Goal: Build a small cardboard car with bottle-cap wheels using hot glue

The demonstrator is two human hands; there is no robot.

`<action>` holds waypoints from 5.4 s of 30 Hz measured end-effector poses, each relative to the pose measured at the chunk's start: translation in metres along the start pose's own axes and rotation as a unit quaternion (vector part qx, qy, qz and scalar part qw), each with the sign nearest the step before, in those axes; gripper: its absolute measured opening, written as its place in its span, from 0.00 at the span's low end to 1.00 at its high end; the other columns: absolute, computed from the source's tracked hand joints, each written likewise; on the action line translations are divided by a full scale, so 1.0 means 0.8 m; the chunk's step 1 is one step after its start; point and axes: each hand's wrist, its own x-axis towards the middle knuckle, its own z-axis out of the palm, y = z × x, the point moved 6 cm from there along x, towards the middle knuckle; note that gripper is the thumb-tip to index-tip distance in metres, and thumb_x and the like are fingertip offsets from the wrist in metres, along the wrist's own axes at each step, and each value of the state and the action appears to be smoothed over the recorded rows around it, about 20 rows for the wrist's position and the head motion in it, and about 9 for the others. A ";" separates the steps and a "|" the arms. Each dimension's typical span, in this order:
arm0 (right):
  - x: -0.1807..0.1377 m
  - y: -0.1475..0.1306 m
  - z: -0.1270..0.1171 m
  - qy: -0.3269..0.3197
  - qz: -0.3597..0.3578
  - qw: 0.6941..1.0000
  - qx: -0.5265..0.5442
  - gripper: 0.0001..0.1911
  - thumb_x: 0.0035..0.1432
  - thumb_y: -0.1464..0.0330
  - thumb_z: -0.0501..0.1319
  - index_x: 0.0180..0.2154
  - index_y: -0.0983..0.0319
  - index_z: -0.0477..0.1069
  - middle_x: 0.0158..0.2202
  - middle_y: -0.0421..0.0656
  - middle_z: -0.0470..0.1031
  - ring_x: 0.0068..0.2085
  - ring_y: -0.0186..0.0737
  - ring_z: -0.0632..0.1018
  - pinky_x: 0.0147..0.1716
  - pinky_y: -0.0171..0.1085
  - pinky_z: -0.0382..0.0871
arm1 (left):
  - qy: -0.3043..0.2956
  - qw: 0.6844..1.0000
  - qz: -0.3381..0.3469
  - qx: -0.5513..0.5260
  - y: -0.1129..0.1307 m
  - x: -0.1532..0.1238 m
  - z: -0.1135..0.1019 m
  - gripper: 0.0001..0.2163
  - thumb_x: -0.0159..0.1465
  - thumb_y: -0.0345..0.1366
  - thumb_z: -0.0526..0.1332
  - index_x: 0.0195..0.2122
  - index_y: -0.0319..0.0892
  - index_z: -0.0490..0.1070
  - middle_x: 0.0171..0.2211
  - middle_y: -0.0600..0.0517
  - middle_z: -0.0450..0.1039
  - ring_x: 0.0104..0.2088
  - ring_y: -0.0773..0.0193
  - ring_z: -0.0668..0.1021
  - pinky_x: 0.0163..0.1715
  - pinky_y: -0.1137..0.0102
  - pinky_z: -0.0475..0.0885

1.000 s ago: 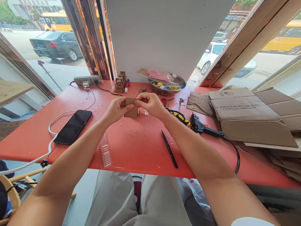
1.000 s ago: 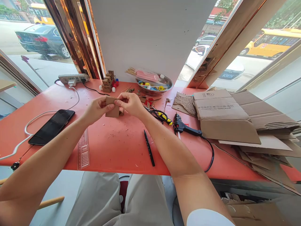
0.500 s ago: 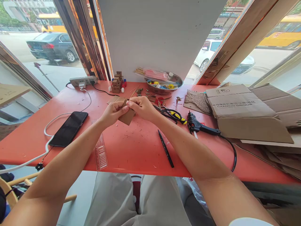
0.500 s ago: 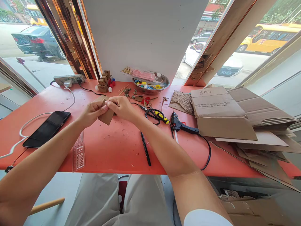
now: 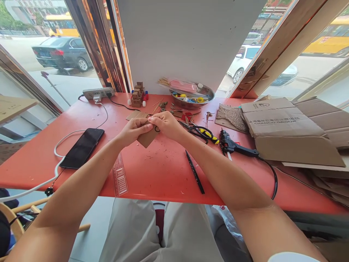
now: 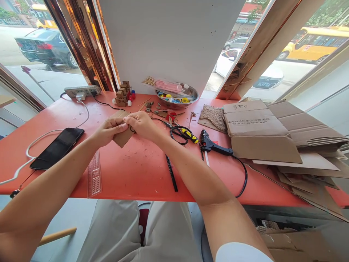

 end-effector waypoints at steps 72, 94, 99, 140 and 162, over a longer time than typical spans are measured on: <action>0.001 -0.002 -0.042 0.148 -0.014 0.978 -0.146 0.19 0.68 0.58 0.64 0.27 0.60 0.69 0.26 0.37 0.64 0.31 0.35 0.65 0.33 0.36 0.61 | 0.088 0.995 0.015 -0.047 -0.012 0.006 0.002 0.24 0.47 0.56 0.83 0.34 0.42 0.82 0.33 0.46 0.87 0.45 0.43 0.91 0.57 0.46 0.85; 0.007 0.061 -0.057 0.171 -0.005 0.955 -0.244 0.15 0.63 0.68 0.63 0.25 0.58 0.64 0.27 0.40 0.71 0.34 0.40 0.73 0.39 0.37 0.66 | 0.108 0.984 -0.012 0.139 -0.041 0.022 -0.049 0.29 0.39 0.37 0.82 0.45 0.46 0.81 0.43 0.47 0.86 0.52 0.47 0.85 0.63 0.49 0.76; 0.006 0.059 -0.049 0.138 0.004 0.965 -0.222 0.11 0.63 0.70 0.62 0.26 0.60 0.69 0.28 0.39 0.72 0.34 0.39 0.72 0.38 0.36 0.63 | 0.099 0.985 -0.018 0.140 -0.044 0.021 -0.045 0.31 0.40 0.37 0.80 0.49 0.45 0.84 0.46 0.44 0.87 0.55 0.43 0.85 0.63 0.48 0.77; -0.001 0.058 -0.060 -0.010 0.024 0.982 -0.189 0.15 0.55 0.64 0.67 0.41 0.63 0.87 0.37 0.43 0.84 0.40 0.43 0.81 0.44 0.37 0.72 | 0.058 0.938 -0.015 0.341 -0.046 0.025 -0.026 0.17 0.49 0.45 0.73 0.39 0.46 0.83 0.29 0.57 0.78 0.30 0.61 0.75 0.34 0.68 0.72; -0.002 0.062 -0.046 -0.007 0.040 0.985 -0.167 0.11 0.47 0.66 0.71 0.34 0.62 0.86 0.30 0.41 0.83 0.34 0.41 0.80 0.37 0.37 0.72 | 0.000 0.941 0.028 0.337 -0.049 0.029 -0.028 0.27 0.53 0.46 0.71 0.55 0.47 0.85 0.36 0.54 0.82 0.33 0.60 0.73 0.37 0.67 0.71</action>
